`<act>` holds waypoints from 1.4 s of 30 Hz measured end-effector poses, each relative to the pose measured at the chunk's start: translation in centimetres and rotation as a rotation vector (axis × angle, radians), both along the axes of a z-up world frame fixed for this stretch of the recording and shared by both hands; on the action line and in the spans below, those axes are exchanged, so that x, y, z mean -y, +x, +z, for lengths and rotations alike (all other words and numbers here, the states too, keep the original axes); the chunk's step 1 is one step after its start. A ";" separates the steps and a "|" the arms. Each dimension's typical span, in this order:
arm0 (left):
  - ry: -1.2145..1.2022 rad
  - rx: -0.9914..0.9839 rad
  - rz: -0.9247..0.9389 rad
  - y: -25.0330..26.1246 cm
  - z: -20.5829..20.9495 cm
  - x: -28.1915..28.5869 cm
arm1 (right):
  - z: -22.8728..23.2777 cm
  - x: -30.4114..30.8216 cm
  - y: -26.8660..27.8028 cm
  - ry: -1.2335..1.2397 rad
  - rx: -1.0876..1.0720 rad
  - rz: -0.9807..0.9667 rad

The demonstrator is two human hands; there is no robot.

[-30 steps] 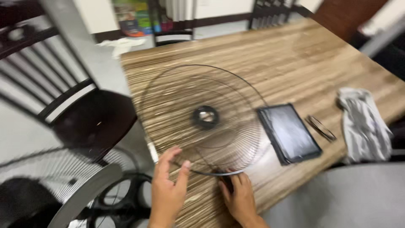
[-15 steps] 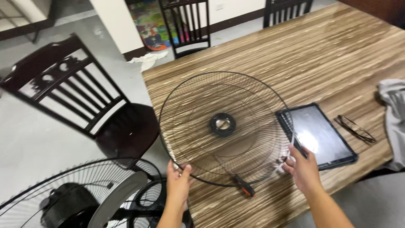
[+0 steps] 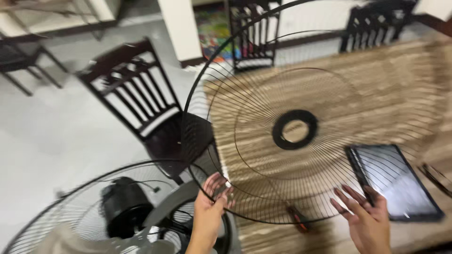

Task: The person assembles a standing electric fan by attaching the front grille, securing the fan blades to the motor hub with a screwdriver, and then snapping the rear grille into place. The person handles the fan components and uses a screwdriver to tighten the blade assembly.

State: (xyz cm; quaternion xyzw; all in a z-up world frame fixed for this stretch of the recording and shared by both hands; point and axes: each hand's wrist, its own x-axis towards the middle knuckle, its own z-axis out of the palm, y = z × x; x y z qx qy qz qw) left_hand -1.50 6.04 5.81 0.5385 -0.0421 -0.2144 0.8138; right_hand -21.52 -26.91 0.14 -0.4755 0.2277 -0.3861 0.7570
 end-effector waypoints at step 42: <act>1.272 0.586 0.251 -14.0 6.5 -30.9 | 28.0 -11.3 14.7 -1.350 -0.672 0.174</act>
